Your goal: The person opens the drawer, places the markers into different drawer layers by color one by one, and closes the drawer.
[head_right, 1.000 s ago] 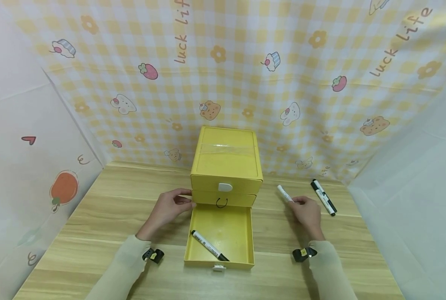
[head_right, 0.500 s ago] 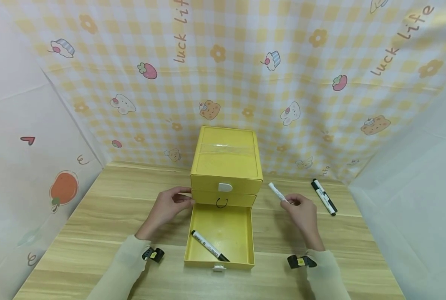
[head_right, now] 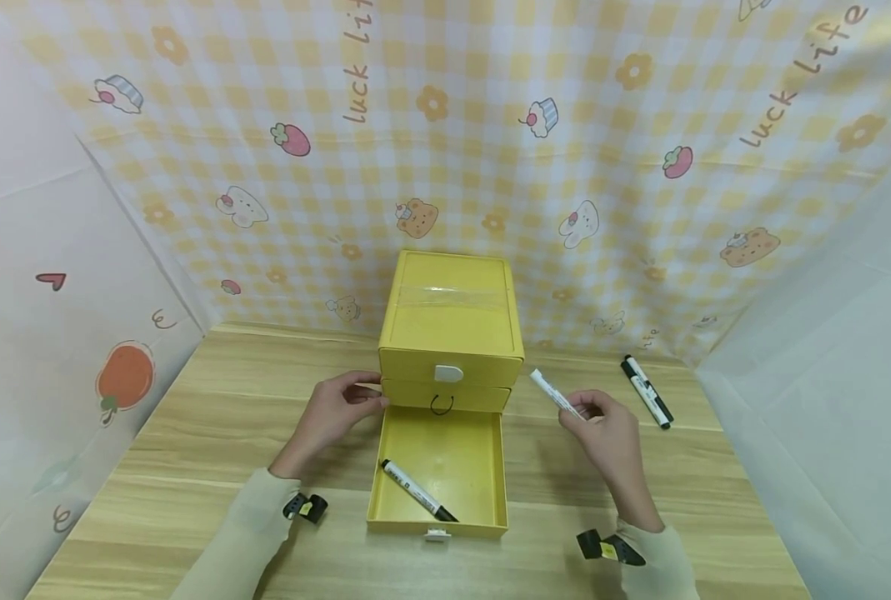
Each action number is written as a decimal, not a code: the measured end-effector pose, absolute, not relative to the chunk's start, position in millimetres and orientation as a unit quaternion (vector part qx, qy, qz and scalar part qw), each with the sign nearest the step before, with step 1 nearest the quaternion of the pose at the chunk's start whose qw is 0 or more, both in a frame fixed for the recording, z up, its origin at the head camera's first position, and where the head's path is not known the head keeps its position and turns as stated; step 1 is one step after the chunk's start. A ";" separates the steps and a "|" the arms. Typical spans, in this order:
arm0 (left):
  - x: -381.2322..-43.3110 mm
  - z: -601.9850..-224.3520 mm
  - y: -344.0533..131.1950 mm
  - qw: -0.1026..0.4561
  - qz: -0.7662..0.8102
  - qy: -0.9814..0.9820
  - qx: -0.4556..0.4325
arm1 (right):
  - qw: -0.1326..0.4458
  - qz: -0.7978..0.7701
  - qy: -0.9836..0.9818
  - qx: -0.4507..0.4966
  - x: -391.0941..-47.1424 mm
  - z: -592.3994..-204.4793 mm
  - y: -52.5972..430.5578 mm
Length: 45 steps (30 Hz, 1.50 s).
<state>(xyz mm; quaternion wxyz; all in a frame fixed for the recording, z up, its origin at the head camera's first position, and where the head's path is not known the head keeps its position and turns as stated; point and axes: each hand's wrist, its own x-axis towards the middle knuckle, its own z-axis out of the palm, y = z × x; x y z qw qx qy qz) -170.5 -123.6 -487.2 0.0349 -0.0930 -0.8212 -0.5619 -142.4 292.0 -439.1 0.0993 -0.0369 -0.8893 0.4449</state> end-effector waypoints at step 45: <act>-166.9 -477.5 -115.8 0.041 -0.604 -0.793 -0.072 | 0.160 0.433 -0.837 0.292 -149.2 -421.1 213.6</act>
